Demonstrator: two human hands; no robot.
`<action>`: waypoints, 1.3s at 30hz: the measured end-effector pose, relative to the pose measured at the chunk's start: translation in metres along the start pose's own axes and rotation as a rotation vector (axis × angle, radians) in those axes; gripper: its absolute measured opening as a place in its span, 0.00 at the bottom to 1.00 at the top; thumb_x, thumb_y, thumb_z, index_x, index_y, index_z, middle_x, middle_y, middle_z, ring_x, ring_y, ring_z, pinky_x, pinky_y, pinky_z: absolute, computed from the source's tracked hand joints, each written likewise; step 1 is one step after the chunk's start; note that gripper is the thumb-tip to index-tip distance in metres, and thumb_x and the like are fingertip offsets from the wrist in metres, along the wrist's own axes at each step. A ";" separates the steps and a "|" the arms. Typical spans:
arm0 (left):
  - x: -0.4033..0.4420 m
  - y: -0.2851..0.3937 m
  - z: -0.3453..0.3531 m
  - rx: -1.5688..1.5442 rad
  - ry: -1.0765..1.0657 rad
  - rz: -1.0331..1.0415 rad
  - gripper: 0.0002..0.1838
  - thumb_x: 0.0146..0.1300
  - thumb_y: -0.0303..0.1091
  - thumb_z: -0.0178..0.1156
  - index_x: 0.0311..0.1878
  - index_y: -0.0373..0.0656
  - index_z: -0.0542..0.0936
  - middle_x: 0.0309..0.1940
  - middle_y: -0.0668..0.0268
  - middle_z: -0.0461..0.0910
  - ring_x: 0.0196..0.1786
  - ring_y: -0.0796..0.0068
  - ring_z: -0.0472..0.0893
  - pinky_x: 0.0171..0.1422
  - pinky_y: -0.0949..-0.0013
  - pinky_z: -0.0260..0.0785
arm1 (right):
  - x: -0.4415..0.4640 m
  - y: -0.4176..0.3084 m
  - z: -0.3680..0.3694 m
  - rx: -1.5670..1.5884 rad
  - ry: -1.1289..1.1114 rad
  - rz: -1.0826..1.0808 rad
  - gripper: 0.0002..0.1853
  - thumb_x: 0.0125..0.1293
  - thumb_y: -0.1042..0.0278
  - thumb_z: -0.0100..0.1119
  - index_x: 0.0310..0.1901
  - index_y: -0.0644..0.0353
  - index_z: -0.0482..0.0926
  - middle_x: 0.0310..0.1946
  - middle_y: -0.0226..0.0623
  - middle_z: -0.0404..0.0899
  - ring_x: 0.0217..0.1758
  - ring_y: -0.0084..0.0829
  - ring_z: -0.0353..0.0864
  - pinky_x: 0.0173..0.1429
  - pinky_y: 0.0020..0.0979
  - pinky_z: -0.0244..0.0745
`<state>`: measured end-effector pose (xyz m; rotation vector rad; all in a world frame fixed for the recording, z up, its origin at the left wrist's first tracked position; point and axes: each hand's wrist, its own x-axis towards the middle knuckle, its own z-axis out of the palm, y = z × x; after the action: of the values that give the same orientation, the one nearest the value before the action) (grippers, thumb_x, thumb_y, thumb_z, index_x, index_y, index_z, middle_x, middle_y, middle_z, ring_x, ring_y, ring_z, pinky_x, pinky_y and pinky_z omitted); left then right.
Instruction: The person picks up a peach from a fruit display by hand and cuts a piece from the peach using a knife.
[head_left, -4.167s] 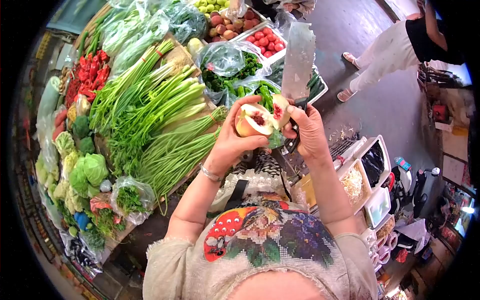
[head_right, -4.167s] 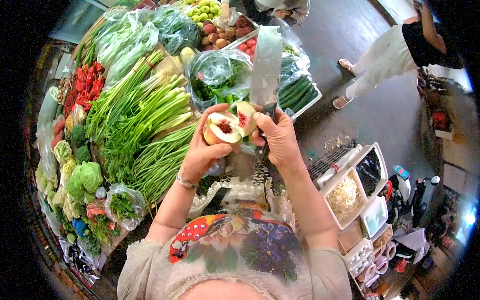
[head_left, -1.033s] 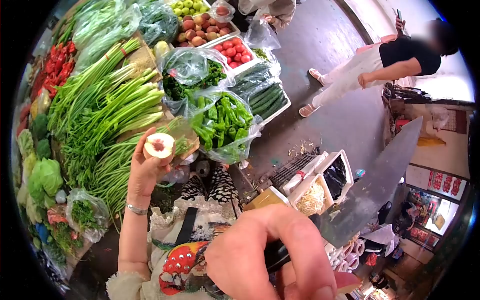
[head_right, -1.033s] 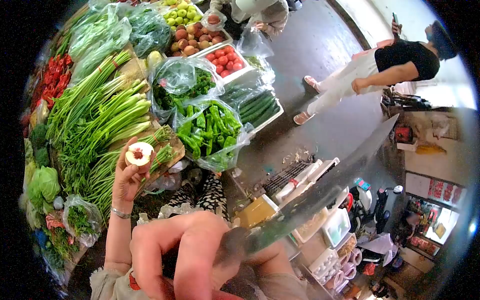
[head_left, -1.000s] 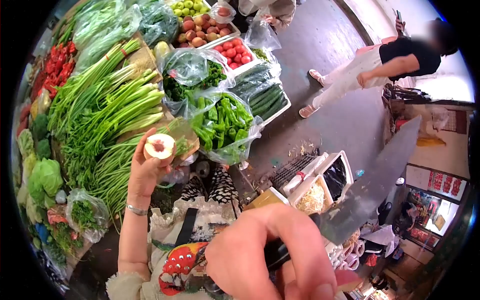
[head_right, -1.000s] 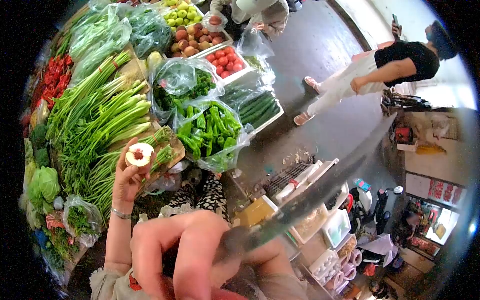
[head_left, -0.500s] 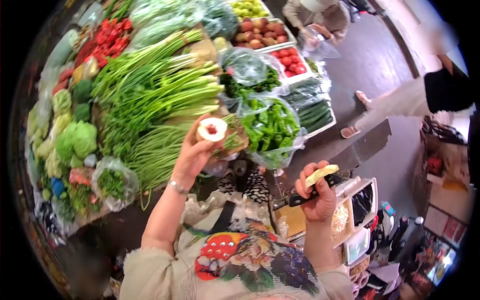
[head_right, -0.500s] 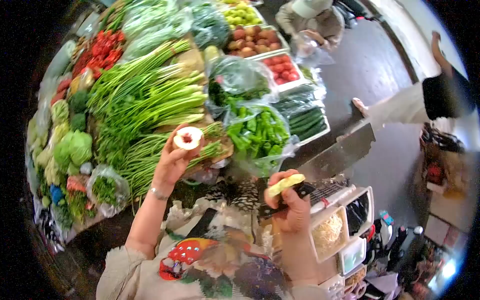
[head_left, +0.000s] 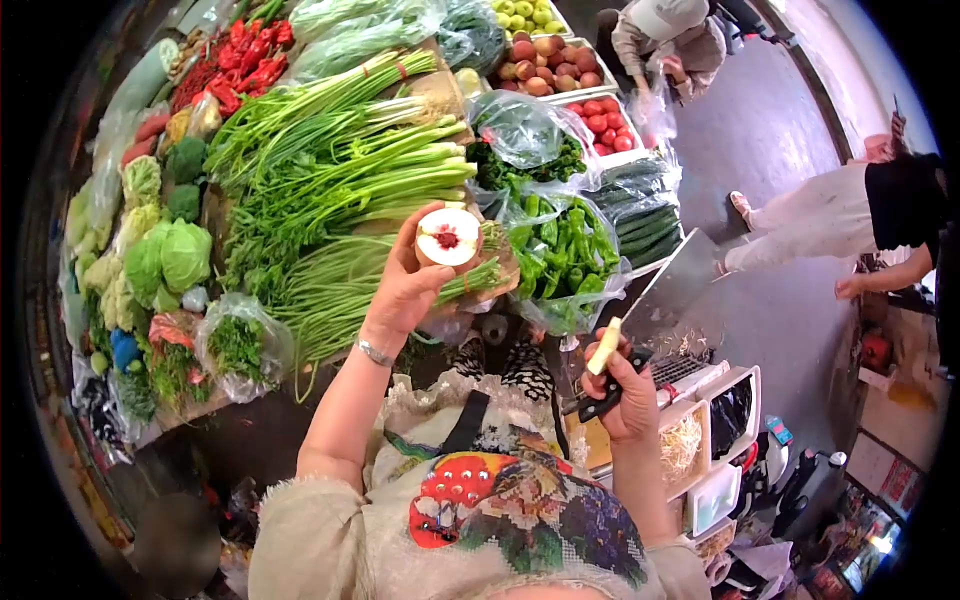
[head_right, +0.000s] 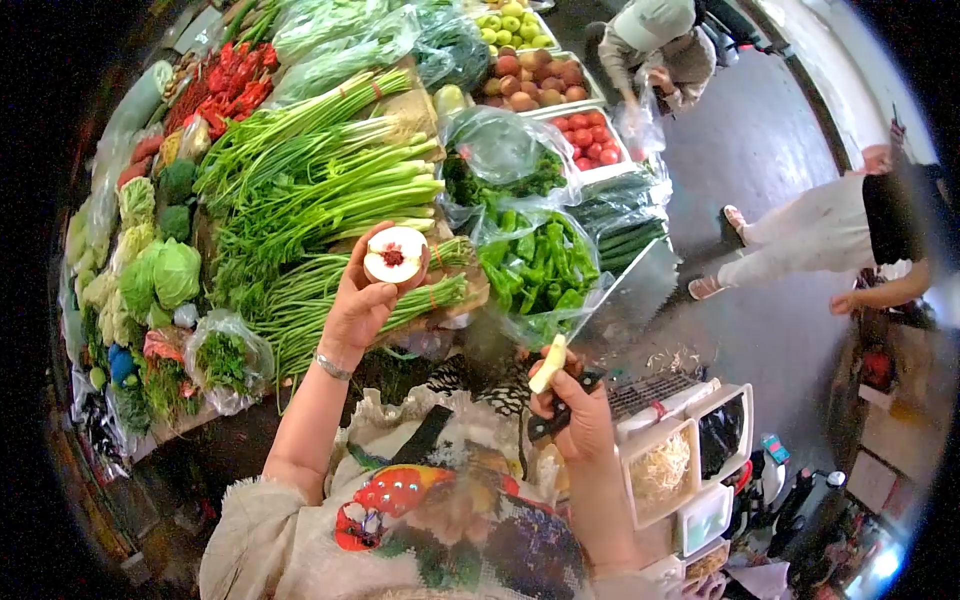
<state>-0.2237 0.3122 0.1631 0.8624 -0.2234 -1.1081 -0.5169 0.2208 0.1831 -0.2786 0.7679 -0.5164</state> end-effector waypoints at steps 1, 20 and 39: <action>0.001 -0.002 -0.004 0.007 0.023 -0.003 0.43 0.50 0.20 0.72 0.71 0.41 0.65 0.64 0.55 0.71 0.64 0.55 0.76 0.67 0.50 0.75 | 0.000 0.002 0.000 -0.009 0.014 0.010 0.18 0.67 0.73 0.62 0.57 0.67 0.74 0.41 0.43 0.81 0.30 0.23 0.75 0.29 0.24 0.67; 0.039 -0.008 -0.195 0.805 0.355 0.090 0.38 0.56 0.22 0.69 0.69 0.42 0.65 0.62 0.61 0.70 0.61 0.64 0.75 0.64 0.63 0.71 | -0.012 0.035 -0.017 -0.174 0.170 0.053 0.20 0.64 0.59 0.65 0.53 0.58 0.73 0.29 0.24 0.72 0.33 0.20 0.70 0.40 0.26 0.65; 0.069 -0.012 -0.204 1.558 0.223 0.009 0.37 0.53 0.30 0.62 0.70 0.44 0.67 0.60 0.51 0.71 0.59 0.50 0.76 0.60 0.51 0.72 | -0.012 0.060 -0.012 -0.092 0.174 0.023 0.14 0.67 0.71 0.65 0.52 0.61 0.76 0.32 0.31 0.79 0.29 0.20 0.77 0.28 0.24 0.70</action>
<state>-0.0865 0.3526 0.0020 2.3215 -0.9551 -0.6582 -0.5128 0.2771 0.1566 -0.3130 0.9644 -0.4889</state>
